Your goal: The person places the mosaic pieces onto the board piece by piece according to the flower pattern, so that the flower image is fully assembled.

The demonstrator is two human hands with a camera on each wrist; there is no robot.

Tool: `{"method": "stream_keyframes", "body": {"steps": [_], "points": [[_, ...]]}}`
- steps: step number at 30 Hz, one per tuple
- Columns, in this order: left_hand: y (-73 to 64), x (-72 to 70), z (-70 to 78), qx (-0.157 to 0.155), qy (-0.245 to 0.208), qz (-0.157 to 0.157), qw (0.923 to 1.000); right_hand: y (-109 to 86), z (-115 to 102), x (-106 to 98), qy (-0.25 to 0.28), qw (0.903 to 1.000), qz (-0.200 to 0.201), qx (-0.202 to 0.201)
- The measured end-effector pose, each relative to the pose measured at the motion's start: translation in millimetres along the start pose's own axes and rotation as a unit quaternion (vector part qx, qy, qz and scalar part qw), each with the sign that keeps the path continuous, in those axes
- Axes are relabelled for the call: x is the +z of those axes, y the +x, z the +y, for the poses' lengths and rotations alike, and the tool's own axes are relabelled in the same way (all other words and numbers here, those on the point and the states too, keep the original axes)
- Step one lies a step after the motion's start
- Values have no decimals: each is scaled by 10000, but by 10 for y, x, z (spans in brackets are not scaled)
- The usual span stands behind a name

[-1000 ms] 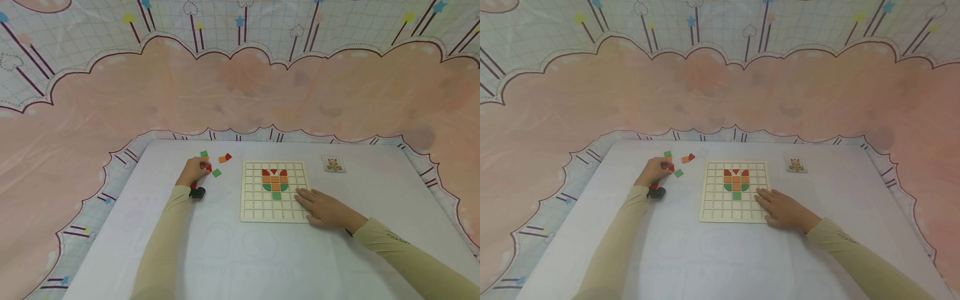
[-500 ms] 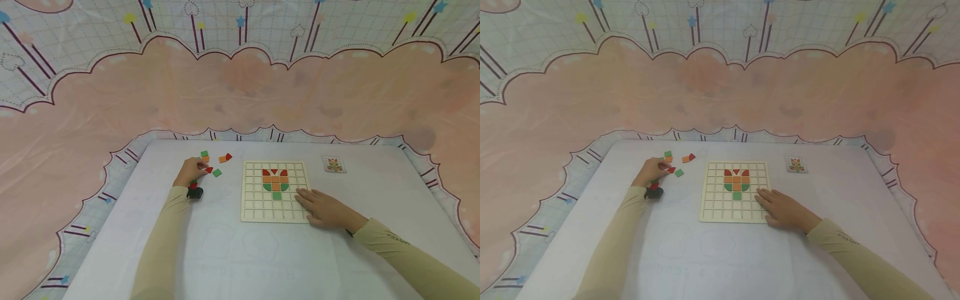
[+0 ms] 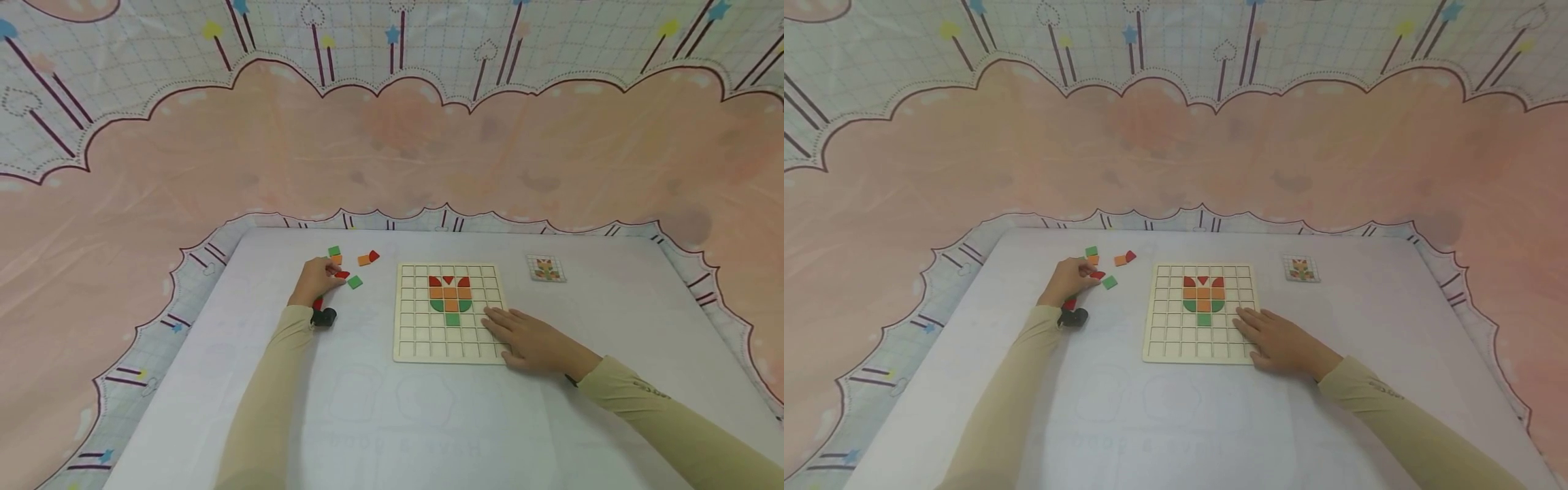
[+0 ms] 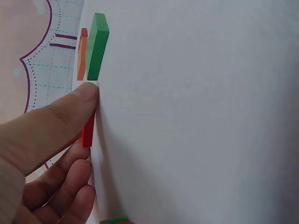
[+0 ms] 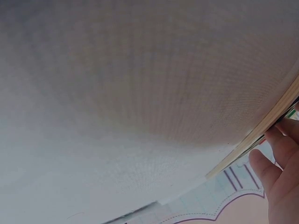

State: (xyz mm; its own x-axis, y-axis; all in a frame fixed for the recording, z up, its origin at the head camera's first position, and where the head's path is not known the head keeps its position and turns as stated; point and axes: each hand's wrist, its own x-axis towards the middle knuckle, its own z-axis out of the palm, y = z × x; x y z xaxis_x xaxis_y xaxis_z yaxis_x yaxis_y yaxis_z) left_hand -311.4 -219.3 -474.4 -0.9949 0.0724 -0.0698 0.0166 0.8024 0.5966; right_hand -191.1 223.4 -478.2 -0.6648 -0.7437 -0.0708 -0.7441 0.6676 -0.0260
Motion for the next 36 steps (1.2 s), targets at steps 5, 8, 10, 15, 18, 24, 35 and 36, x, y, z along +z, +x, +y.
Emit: {"method": "stream_keyframes", "body": {"steps": [5,8,10,15,18,24,35,36], "points": [[16,-5,-47,70,25,-12,10000,-5,7,15,-10,10000,-30,34],[10,-24,-62,37,-30,-6,10000,-7,8,12,5,10000,-29,29],[4,-33,-59,0,-83,-1,10000,-8,9,7,9,10000,-18,18],[-12,-44,-30,14,-43,-2,10000,-9,8,2,-14,10000,-2,10],[-23,-50,-16,39,-9,-20,10000,-7,5,6,1,10000,52,-6],[-31,-59,-21,64,-104,-75,9999,-8,5,17,11,10000,51,-6],[-74,52,292,441,-275,-151,9985,3,-1,1,33,10000,-60,64],[-84,86,343,462,-268,-190,9984,3,-1,-3,44,10000,-58,61]]}}
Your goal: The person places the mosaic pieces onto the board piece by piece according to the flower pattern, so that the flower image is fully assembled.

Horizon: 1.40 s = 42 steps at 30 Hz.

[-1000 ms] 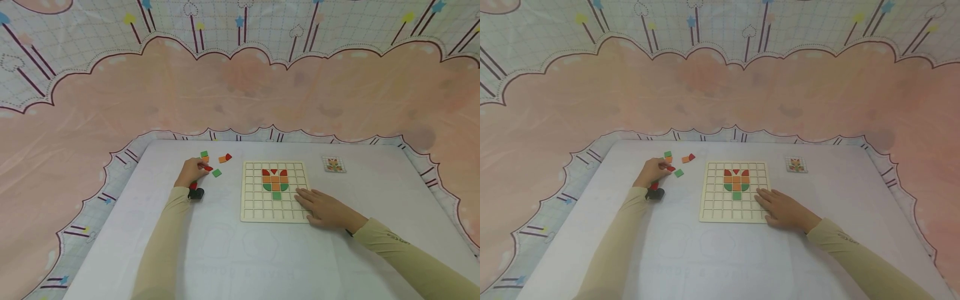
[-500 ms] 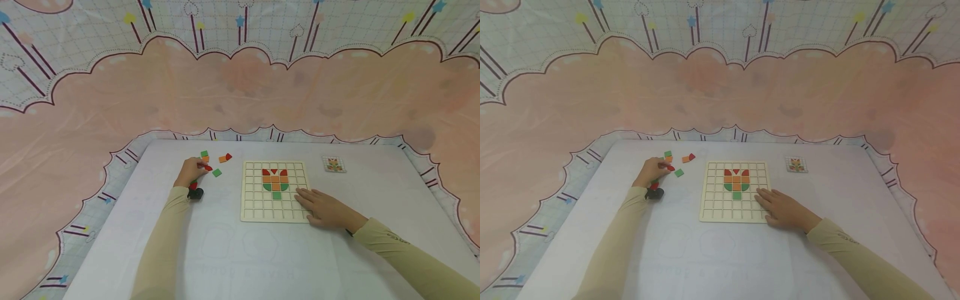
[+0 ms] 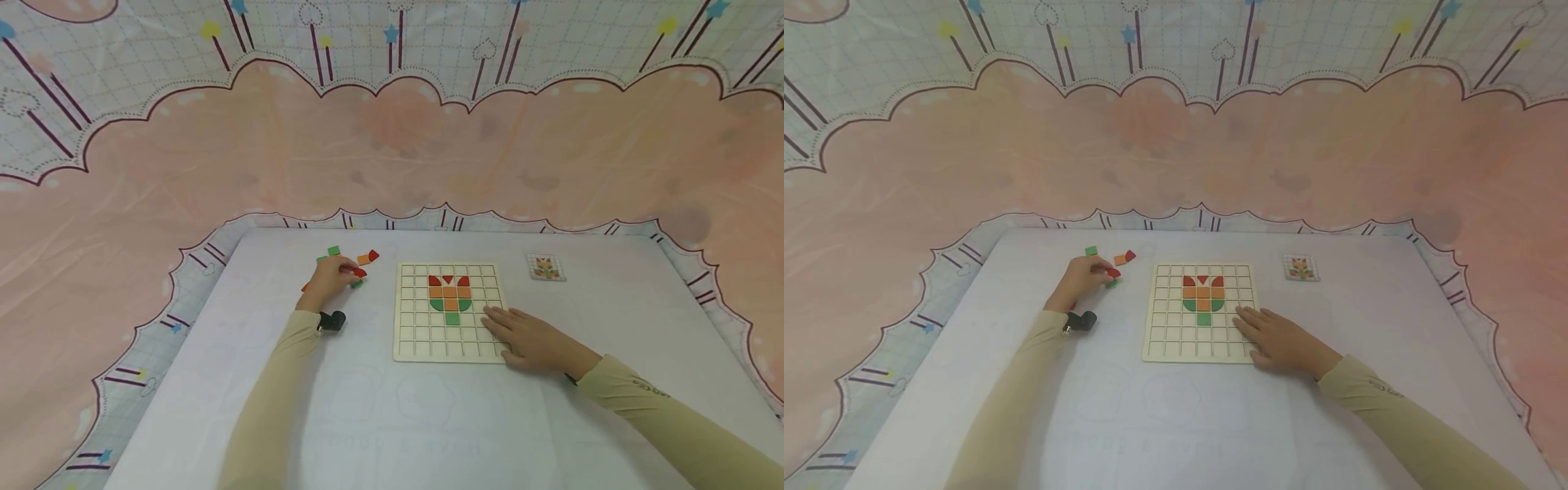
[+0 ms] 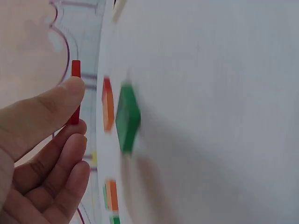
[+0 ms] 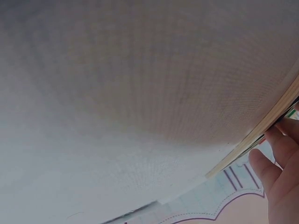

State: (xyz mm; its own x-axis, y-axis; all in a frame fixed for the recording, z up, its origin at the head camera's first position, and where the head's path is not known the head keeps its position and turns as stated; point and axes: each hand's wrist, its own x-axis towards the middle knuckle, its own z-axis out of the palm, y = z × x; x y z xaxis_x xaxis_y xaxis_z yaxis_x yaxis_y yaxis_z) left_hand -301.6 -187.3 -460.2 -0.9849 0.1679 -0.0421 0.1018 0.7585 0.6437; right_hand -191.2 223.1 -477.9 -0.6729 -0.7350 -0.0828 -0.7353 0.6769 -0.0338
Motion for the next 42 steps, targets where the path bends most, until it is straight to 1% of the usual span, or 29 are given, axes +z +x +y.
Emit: {"method": "stream_keyframes", "body": {"steps": [4,10,13,18,24,26,28,31,34,39,42], "points": [[-67,182,224,182,77,-140,9997,-7,4,-13,-4,10000,8,-17],[-166,476,473,520,-35,-380,9979,-5,-1,-10,-9,9999,131,-72],[-217,586,575,632,-78,-503,9967,-5,-1,-3,-3,9998,157,-84],[-296,732,697,943,-68,-683,9932,-3,3,2,1,9999,144,-82],[-374,854,819,1166,-141,-994,9881,0,-10,-13,-2,10000,35,-75],[-388,880,861,1274,-15,-1031,9865,0,-15,-22,29,10000,-8,-55],[-397,903,902,1304,103,-1086,9854,0,-19,-28,46,10000,-29,-50],[-398,931,961,1308,272,-1150,9843,1,-22,-30,90,9999,-49,-29],[-393,956,1001,1283,351,-1195,9839,4,-20,-23,139,9999,-63,-1],[-376,1001,1002,1289,552,-1242,9823,8,-5,8,76,9999,-74,41],[-379,1006,999,1226,592,-1269,9825,7,1,21,15,10000,-68,41]]}}
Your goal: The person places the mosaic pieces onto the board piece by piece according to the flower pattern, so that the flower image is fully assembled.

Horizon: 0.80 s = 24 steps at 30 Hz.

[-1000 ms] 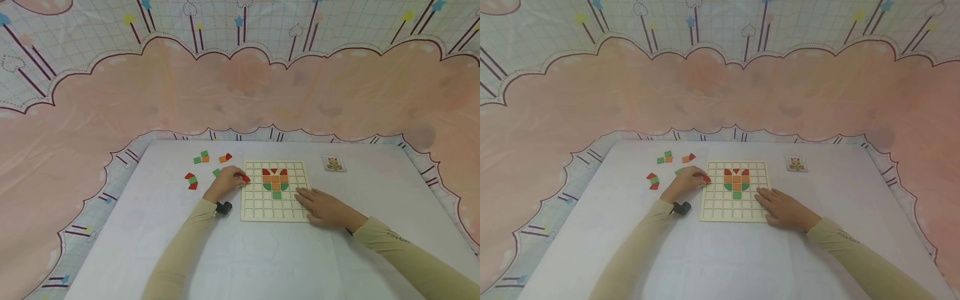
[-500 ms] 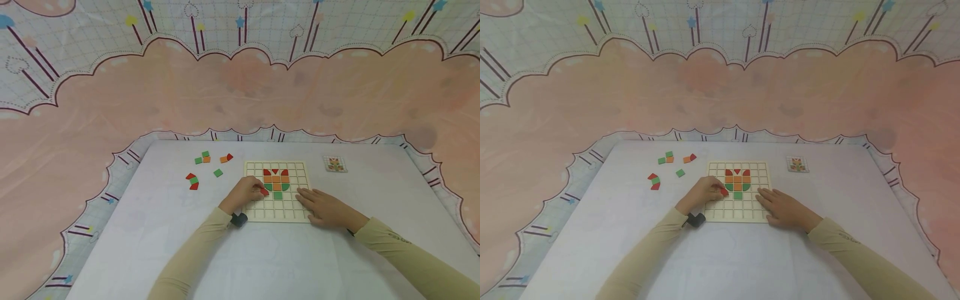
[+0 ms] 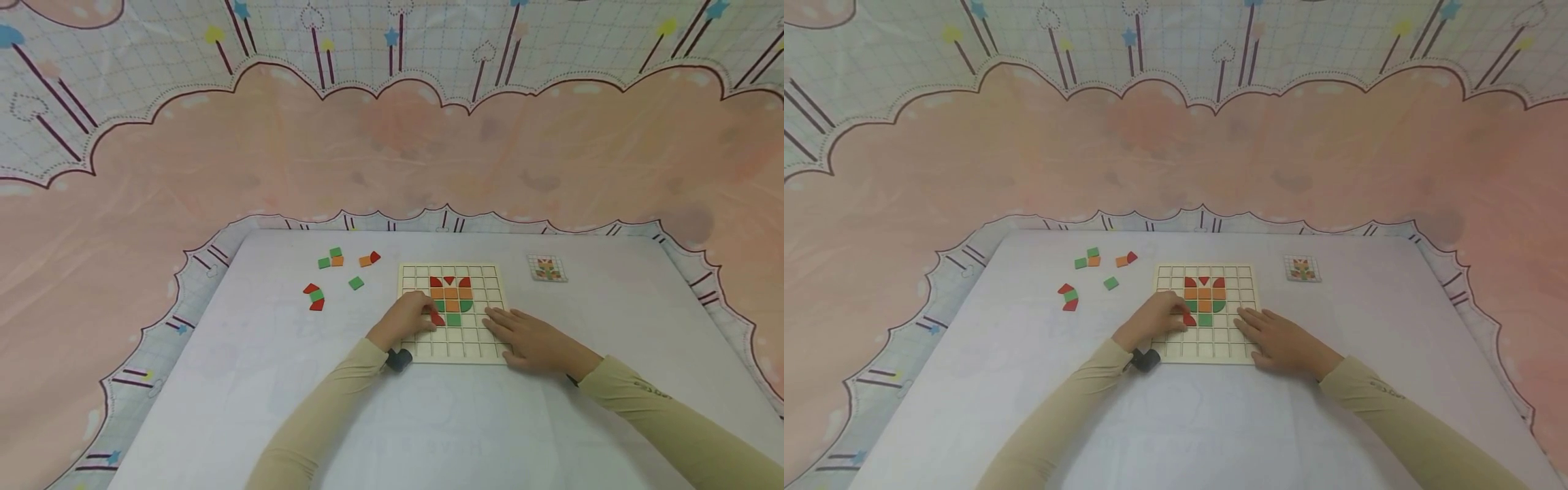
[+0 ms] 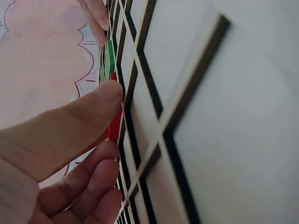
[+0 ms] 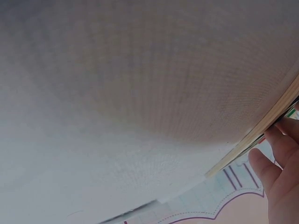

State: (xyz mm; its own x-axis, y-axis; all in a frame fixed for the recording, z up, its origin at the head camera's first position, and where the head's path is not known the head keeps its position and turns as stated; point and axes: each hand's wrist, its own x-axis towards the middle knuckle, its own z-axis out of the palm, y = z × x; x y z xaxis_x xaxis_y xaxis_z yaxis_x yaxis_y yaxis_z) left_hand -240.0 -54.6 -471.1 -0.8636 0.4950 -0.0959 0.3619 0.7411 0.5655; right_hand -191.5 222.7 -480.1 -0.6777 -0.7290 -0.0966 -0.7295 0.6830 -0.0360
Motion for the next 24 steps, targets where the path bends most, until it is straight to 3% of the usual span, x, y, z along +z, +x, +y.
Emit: {"method": "stream_keyframes", "body": {"steps": [15,24], "points": [[22,10,20,-141,15,133,9998,4,-8,-33,-43,10000,61,-34],[-10,-4,-5,-215,-76,49,9997,-2,-10,-9,41,9999,141,-69]]}}
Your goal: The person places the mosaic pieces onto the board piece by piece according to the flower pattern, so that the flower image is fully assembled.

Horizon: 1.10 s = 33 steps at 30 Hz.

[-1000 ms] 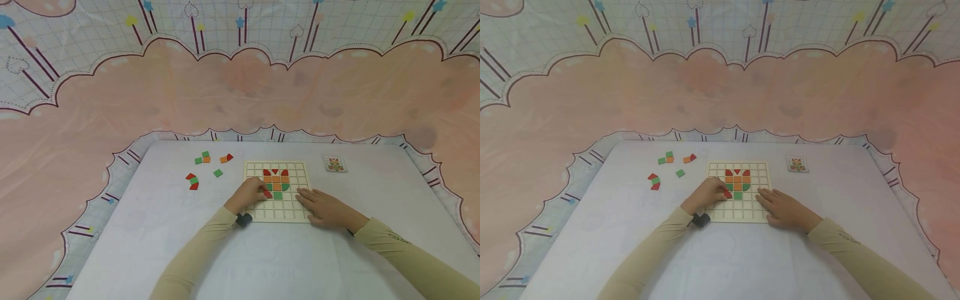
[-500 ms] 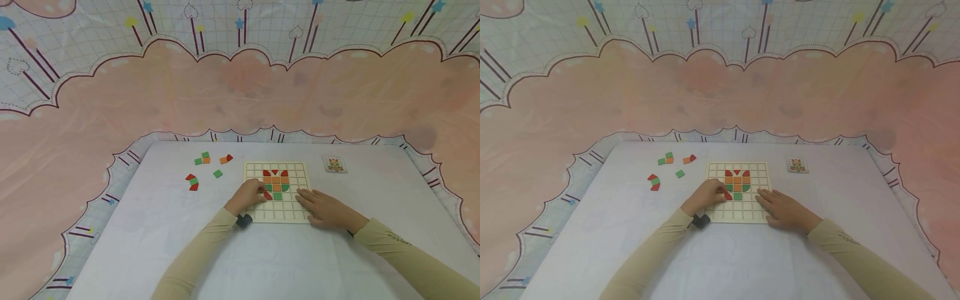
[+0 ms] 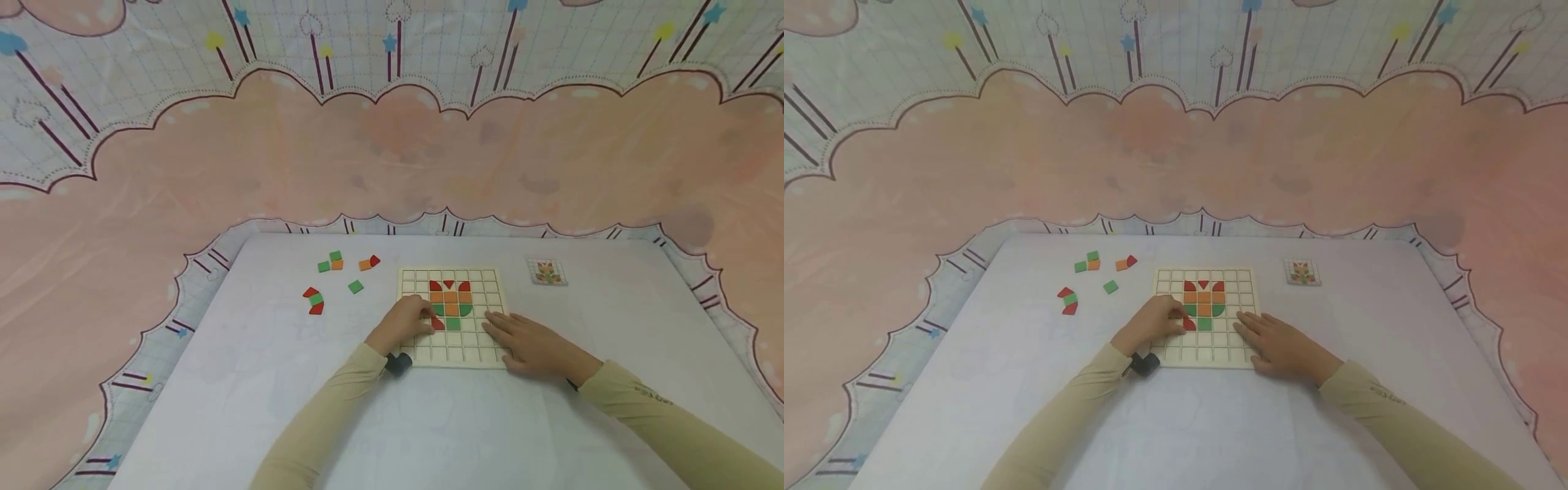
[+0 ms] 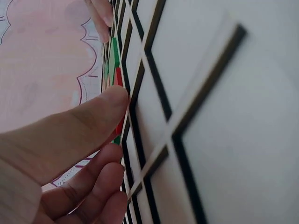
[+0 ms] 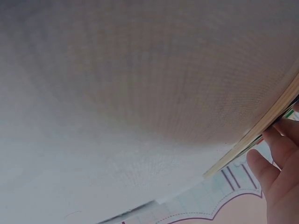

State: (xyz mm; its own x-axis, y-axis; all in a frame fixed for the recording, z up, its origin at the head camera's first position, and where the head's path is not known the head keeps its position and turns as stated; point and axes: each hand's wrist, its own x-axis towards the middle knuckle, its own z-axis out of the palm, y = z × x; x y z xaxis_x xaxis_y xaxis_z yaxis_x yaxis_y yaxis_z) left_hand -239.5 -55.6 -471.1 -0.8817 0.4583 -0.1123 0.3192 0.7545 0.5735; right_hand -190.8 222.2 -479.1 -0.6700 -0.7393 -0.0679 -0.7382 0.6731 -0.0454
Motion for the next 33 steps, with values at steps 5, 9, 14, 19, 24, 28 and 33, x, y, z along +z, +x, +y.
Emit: {"method": "stream_keyframes", "body": {"steps": [5,9,14,19,24,28,33], "points": [[-55,-67,-106,-136,-229,75,9996,-14,-27,41,59,10000,42,36],[-84,-239,-237,-284,-329,447,9981,-21,-38,48,82,9999,147,21],[-158,-476,-498,-704,-346,943,9925,-26,-27,55,2,9998,188,24],[-344,-708,-779,-991,-397,1103,9882,-18,-12,52,-64,9999,71,67],[-567,-859,-1077,-1237,-241,1309,9833,-13,-1,47,-45,9998,199,-38],[-730,-929,-1251,-1481,-11,1456,9782,-5,-4,36,-83,9998,151,-69],[-851,-954,-1375,-1513,190,1602,9752,-9,2,10,-103,9999,35,-2]]}}
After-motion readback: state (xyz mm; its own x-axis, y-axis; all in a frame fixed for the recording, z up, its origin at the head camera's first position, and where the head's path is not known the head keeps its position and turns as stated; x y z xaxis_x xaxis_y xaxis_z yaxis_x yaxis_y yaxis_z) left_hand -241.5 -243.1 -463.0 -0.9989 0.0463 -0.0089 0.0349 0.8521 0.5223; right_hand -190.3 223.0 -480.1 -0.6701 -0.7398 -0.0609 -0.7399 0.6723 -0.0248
